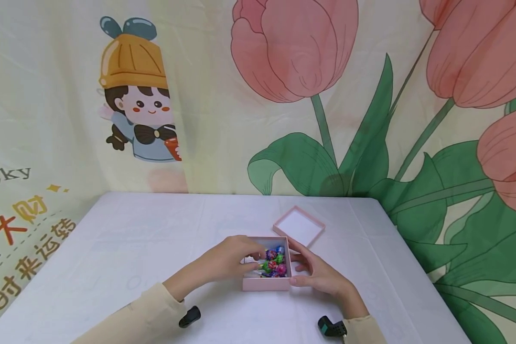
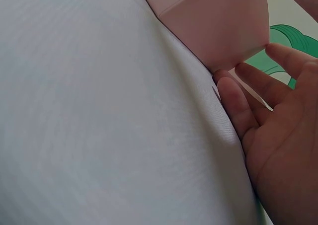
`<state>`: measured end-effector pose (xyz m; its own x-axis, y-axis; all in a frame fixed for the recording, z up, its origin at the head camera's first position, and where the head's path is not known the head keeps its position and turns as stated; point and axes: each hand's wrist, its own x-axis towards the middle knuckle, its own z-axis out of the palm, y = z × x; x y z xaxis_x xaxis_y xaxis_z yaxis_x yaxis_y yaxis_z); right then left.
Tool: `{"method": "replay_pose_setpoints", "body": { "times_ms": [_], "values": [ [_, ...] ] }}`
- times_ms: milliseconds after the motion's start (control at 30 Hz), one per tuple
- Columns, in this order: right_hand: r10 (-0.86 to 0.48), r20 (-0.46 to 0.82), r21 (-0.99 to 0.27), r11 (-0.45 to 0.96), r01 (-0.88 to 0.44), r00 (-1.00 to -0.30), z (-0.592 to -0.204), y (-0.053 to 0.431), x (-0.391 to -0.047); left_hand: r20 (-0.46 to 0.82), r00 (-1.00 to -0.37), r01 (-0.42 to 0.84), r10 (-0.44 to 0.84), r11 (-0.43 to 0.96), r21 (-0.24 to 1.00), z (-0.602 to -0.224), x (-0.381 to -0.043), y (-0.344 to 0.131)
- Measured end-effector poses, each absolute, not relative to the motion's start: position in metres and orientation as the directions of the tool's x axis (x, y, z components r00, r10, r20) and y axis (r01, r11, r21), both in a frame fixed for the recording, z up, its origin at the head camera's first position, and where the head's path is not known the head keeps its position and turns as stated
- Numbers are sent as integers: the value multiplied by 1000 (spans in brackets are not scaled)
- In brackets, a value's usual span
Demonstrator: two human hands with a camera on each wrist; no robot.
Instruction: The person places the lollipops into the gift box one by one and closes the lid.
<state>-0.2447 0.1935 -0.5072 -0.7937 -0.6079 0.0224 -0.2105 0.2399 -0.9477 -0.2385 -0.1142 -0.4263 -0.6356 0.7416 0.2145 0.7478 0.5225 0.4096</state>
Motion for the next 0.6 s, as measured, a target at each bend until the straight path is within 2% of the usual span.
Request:
{"method": "replay_pose_setpoints", "body": {
  "times_ms": [167, 367, 600],
  "values": [
    [-605, 14, -951, 239, -198, -796, -507, 194, -244, 306, -664, 743, 682, 556, 373, -426, -235, -136],
    [-599, -5, -945, 266, -192, -801, -499, 198, -241, 334, -715, 698, 614, 601, 390, -424, -230, -151],
    [-513, -39, -912, 370, -179, -858, -486, 203, -239, 352, -761, 649, 545, 651, 395, -418, -231, -154]
  ]
}}
